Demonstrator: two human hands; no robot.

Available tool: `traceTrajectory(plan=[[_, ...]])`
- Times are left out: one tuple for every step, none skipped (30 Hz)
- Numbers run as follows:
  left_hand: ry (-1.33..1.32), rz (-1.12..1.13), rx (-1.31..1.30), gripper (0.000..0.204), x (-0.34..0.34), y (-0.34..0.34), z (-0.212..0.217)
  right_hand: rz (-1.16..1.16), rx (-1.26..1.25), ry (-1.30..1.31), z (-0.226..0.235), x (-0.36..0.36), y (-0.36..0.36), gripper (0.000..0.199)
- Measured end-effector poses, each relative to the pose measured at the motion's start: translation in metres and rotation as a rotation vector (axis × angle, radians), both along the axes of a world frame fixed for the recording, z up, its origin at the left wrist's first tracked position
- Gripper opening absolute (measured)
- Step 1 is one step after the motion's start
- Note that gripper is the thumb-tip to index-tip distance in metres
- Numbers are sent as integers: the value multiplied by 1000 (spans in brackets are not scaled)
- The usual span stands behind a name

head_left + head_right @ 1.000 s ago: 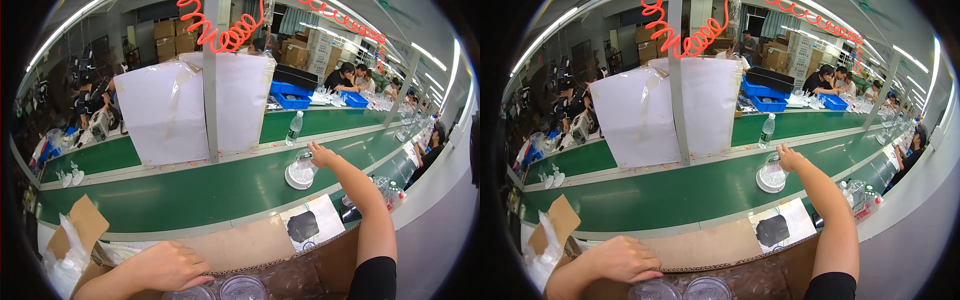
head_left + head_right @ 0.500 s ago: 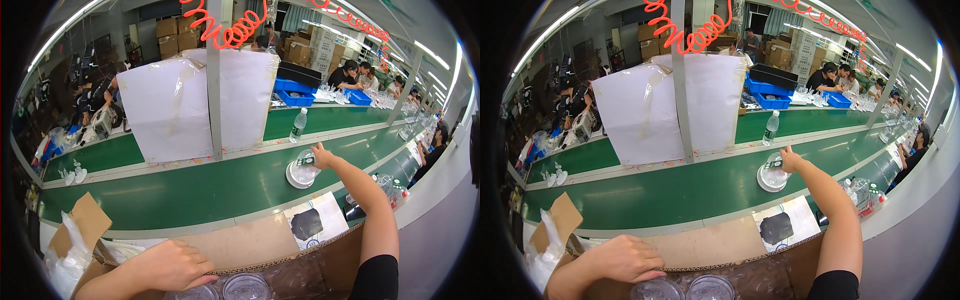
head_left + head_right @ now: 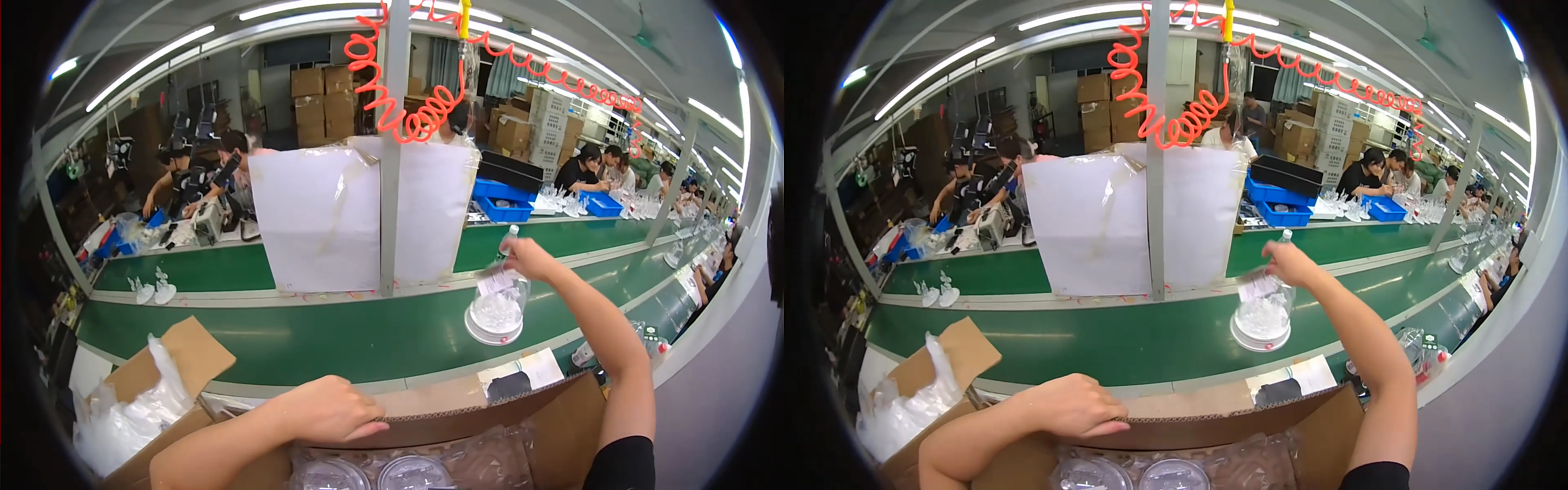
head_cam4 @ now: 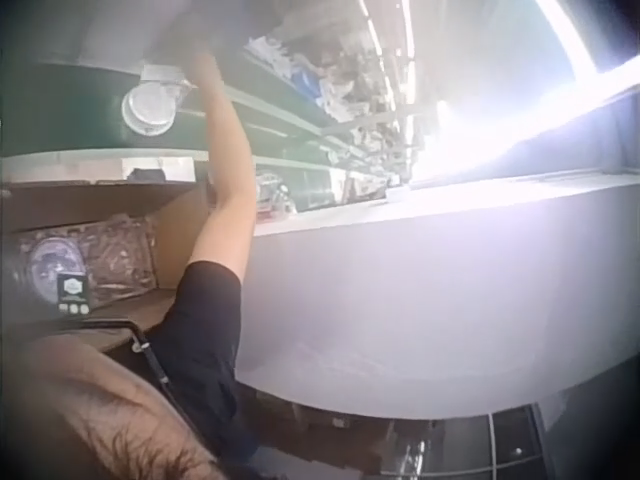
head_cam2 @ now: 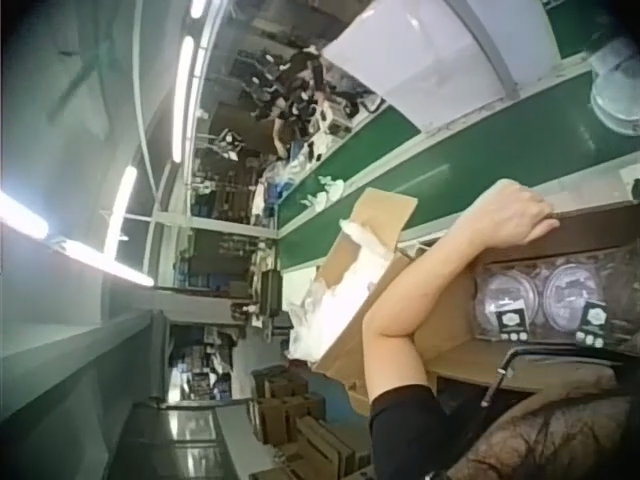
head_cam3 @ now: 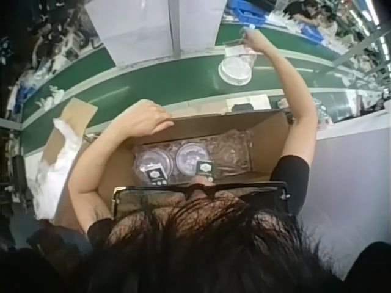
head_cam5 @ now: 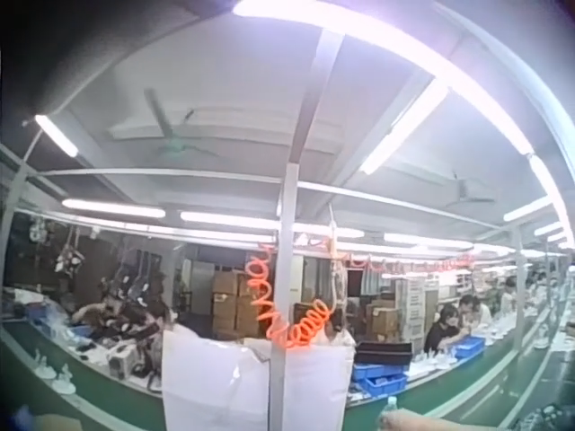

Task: Inspecting and packing circular LED light fixtures into boxes on a factory assembly line.

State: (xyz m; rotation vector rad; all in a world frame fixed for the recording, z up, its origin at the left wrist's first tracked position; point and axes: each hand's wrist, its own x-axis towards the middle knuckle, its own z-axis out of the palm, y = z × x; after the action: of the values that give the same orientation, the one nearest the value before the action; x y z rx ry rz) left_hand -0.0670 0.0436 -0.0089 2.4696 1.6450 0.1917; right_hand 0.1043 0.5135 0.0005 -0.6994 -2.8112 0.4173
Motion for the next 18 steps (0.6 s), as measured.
traceTrajectory(plan=[[8, -12, 6, 40, -1, 2, -1, -12, 6, 8, 23, 5, -23, 27], [21, -9, 22, 40, 0, 1, 0, 38, 83, 91, 45, 5, -43, 25], [30, -15, 38, 41, 1, 3, 0, 79, 161, 169, 65, 9, -59, 23], [48, -19, 48, 41, 1, 6, -1, 127, 209, 261, 83, 14, -70, 20], [78, -28, 64, 41, 1, 7, -4, 179, 253, 353, 100, 17, -83, 18], [109, -37, 77, 41, 0, 8, -5, 182, 242, 416, 120, 19, -102, 16], [127, -39, 80, 41, 0, 9, -4, 208, 278, 494, 137, 22, -120, 15], [169, -8, 102, 42, 1, 4, -2, 232, 324, 517, 159, 23, -146, 13], [203, 9, 124, 43, 1, 2, 0, 244, 373, 532, 176, 26, -169, 12], [279, 23, 76, 46, 4, 3, 6, 238, 382, 539, 189, 30, -185, 12], [286, 20, 79, 46, 7, 0, 10, 261, 415, 590, 197, 33, -200, 13], [212, 67, 166, 48, 11, -6, 13, 294, 443, 640, 203, 36, -215, 13], [135, 117, 252, 55, 16, -14, 16, 302, 438, 645, 207, 40, -234, 13], [64, 215, 146, 67, 21, -18, 23, 335, 425, 670, 209, 46, -252, 14], [69, 219, 143, 67, 33, -25, 31, 368, 411, 703, 208, 50, -265, 14], [-288, 353, 93, 69, 48, -32, 39, 406, 438, 758, 202, 51, -275, 14], [-647, 484, 45, 72, 63, -37, 43, 413, 431, 764, 197, 55, -287, 14], [-904, 436, 13, 76, 73, -46, 39, 402, 397, 769, 193, 57, -303, 14]])
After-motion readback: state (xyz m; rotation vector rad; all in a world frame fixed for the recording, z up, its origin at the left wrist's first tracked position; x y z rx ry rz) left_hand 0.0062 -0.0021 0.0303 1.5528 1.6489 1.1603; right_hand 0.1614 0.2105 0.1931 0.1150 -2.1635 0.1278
